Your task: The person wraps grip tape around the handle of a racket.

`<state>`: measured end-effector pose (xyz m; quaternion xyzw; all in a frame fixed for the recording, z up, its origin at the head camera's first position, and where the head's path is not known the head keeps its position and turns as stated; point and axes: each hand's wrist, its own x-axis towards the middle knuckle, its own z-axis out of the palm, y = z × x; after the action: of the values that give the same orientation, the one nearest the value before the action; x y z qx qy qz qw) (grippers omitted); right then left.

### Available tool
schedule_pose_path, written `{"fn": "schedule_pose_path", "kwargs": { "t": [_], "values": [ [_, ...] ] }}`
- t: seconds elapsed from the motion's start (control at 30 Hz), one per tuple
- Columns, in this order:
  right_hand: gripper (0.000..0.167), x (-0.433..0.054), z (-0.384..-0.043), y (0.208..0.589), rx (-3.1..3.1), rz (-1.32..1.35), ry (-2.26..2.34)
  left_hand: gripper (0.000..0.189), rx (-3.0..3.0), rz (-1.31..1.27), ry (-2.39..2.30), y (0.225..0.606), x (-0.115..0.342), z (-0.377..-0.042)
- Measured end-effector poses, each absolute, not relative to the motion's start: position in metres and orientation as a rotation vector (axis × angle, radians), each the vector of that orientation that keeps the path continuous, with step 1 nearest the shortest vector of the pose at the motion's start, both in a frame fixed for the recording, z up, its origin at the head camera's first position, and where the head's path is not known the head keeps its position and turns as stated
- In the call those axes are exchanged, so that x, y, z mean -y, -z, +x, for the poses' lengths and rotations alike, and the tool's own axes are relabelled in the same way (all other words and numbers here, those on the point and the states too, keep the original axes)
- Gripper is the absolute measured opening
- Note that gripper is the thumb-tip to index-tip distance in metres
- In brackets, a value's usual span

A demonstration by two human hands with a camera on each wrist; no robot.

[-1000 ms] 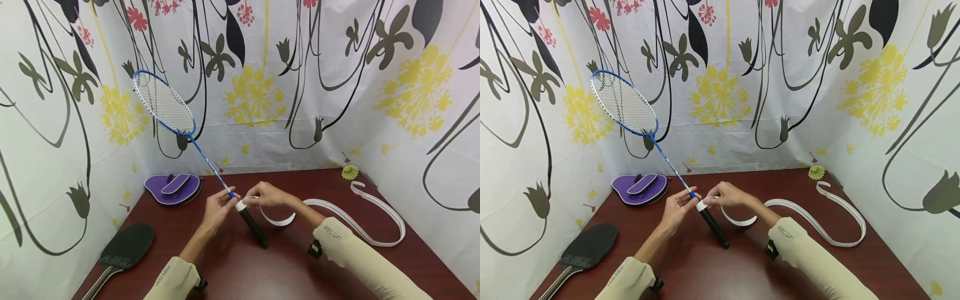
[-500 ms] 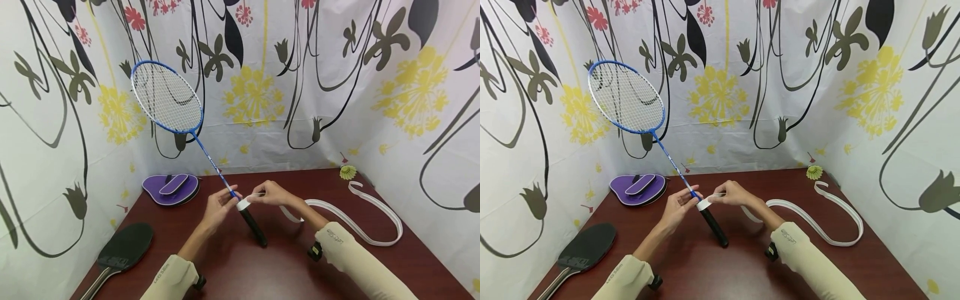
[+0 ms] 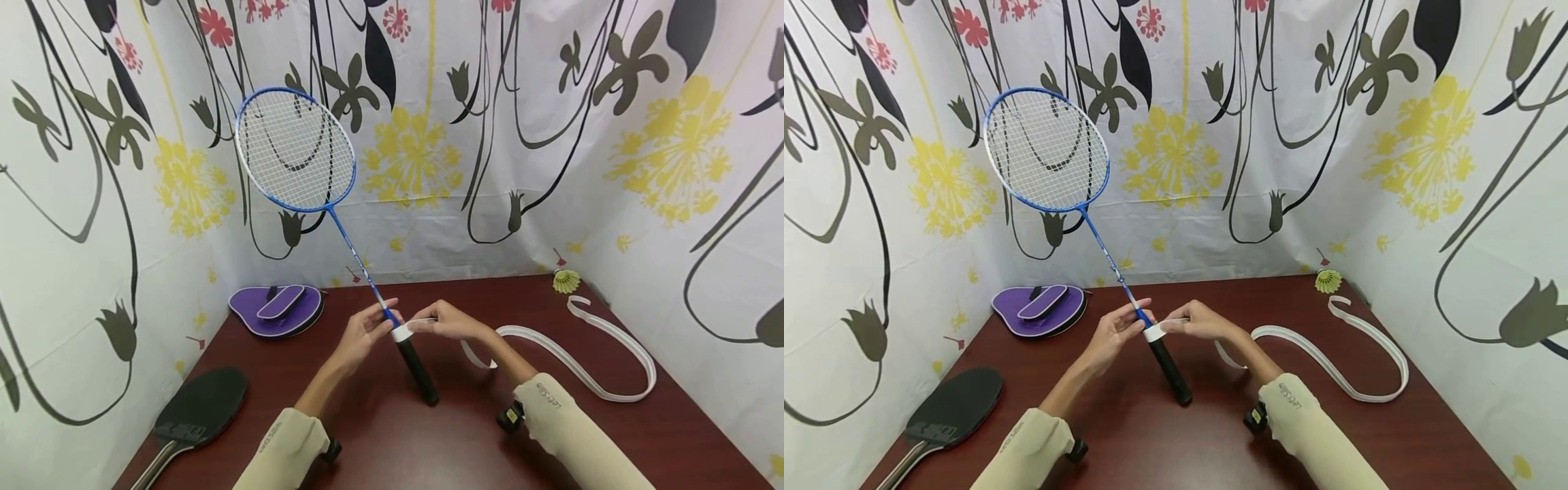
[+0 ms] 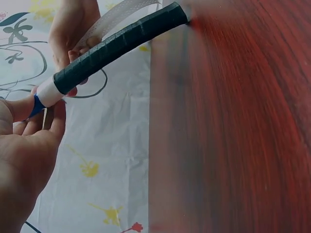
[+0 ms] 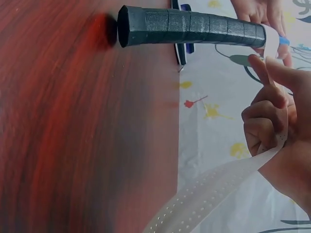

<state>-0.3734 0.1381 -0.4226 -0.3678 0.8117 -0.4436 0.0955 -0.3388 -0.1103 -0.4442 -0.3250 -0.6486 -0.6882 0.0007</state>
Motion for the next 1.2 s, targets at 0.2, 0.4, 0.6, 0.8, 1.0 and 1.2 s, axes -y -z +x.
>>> {"fn": "schedule_pose_path", "kwargs": {
  "t": [0.2, 0.4, 0.6, 0.8, 1.0, 1.2],
  "values": [
    [0.023, -0.136, -0.373, 0.428, -2.356, -1.098, 1.34, 0.043, 2.028, -1.052, 2.216, 0.444, 0.109, -0.342],
    [0.026, -0.136, -0.37, 0.43, -2.37, -1.026, 1.359, 0.048, 1.88, -1.084, 2.386, 0.45, 0.104, -0.346],
    [0.028, -0.137, -0.37, 0.434, -2.425, -0.956, 1.401, 0.032, 1.735, -0.979, 2.444, 0.457, 0.095, -0.341],
    [0.022, -0.133, -0.369, 0.433, -2.53, -0.97, 1.43, 0.042, 1.717, -0.784, 2.385, 0.452, 0.085, -0.339],
    [0.019, -0.128, -0.367, 0.432, -2.686, -0.966, 1.428, 0.041, 1.718, -0.561, 2.336, 0.445, 0.079, -0.339],
    [0.018, -0.126, -0.366, 0.432, -2.767, -0.971, 1.399, 0.048, 1.71, -0.369, 2.214, 0.442, 0.078, -0.342]
  ]
}}
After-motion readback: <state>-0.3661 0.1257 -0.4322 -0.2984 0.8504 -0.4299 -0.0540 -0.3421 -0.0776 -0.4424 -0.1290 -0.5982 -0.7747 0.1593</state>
